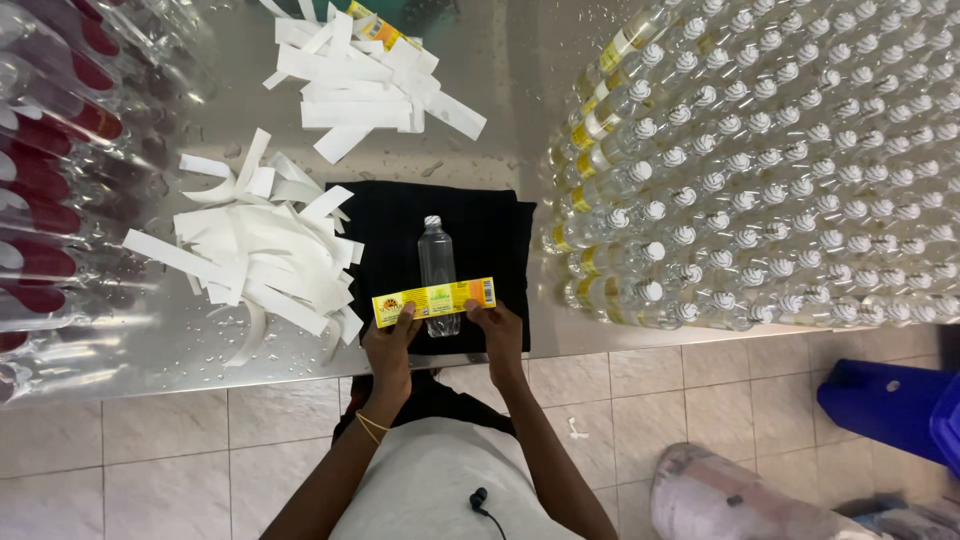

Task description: The person picks up clear plastic bottles and wraps yellow labels around them by hand. They smooth the labels onto the bottles and place the finished items onto a table alongside many other labeled bottles.

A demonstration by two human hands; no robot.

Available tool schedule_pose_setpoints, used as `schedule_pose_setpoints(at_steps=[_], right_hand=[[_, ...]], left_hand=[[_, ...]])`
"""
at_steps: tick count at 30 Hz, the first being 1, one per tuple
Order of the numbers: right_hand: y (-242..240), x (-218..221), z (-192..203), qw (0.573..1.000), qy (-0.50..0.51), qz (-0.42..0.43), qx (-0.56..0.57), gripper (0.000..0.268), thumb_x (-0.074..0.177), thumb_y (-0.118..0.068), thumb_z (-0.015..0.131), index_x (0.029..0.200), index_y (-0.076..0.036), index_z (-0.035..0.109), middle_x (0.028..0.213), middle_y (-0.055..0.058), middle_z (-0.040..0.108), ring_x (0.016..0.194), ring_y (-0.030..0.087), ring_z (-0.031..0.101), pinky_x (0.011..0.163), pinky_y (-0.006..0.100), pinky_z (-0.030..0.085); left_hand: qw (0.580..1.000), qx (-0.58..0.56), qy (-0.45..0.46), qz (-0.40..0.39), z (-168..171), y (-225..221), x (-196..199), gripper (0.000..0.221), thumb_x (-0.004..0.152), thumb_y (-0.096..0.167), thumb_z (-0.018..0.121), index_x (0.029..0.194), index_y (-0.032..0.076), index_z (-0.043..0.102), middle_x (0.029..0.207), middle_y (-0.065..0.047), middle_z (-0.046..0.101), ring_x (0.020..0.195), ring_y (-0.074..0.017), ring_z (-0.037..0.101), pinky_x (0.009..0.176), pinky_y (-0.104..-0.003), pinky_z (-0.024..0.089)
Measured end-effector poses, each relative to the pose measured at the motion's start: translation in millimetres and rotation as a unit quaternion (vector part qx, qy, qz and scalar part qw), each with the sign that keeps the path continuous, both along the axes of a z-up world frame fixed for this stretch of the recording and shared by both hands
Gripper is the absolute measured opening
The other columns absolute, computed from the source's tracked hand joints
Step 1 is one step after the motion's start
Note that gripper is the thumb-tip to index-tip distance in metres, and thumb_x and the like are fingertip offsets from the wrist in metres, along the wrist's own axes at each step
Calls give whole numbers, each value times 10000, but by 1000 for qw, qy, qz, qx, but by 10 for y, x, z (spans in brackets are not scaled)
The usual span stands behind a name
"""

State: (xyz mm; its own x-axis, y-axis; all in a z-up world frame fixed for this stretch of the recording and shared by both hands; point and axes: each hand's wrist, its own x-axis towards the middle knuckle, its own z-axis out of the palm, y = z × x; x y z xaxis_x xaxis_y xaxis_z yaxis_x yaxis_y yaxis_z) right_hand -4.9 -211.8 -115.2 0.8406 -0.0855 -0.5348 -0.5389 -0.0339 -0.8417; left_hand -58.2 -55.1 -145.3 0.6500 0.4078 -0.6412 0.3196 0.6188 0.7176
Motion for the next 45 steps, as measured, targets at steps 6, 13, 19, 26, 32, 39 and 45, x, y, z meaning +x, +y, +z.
schedule_pose_setpoints(at_steps=[6,13,19,26,32,39,45], right_hand=[[89,-74,-122,997,33,-44,58,447,1021,-275,858,1314,50,767,1192,249,780,1149,312,746,1131,499,558],[92,-52,-74,991,61,-75,89,445,1002,-265,875,1252,77,737,1127,201,704,1067,275,713,1121,471,569],[113,-64,-25,988,62,-84,110,418,1009,-228,861,1247,90,730,1133,202,692,1084,268,712,1151,477,569],[96,-67,-39,986,59,-92,126,351,1014,-185,851,1193,93,736,1095,196,703,1064,256,718,1133,473,587],[106,-63,8,985,58,-102,130,322,995,-169,869,1141,91,747,1048,186,703,1034,237,717,1127,461,600],[131,-55,44,984,62,-116,123,300,978,-146,883,1055,99,727,999,179,683,1000,234,720,1093,446,621],[148,-91,-309,996,73,-57,12,379,994,-271,900,1131,49,751,1061,165,748,1003,196,742,989,386,620]], left_hand=[[1000,-16,2,7,-287,-34,23,440,1084,186,763,1412,-42,579,1414,-219,631,1335,-397,656,1221,-558,564],[1000,-15,-5,6,-345,-68,9,414,1088,190,762,1396,-28,590,1362,-187,625,1281,-359,666,1134,-573,612],[999,-25,7,21,-343,-65,2,402,1056,173,802,1347,-23,607,1345,-174,632,1271,-340,668,1168,-533,588],[1000,-19,-1,8,-390,-65,-10,390,1076,174,780,1351,-24,588,1341,-167,605,1271,-338,660,1159,-539,592],[1000,-20,-5,1,-371,-61,-5,384,1091,171,757,1368,-23,575,1335,-169,591,1278,-335,651,1172,-548,590],[1000,-2,8,-5,-337,-74,1,409,1085,198,772,1377,-16,584,1321,-174,607,1260,-326,655,1157,-539,587],[997,49,40,-31,-725,-196,57,447,1086,238,790,1443,55,592,1355,-151,619,1293,-299,646,1143,-515,586]])
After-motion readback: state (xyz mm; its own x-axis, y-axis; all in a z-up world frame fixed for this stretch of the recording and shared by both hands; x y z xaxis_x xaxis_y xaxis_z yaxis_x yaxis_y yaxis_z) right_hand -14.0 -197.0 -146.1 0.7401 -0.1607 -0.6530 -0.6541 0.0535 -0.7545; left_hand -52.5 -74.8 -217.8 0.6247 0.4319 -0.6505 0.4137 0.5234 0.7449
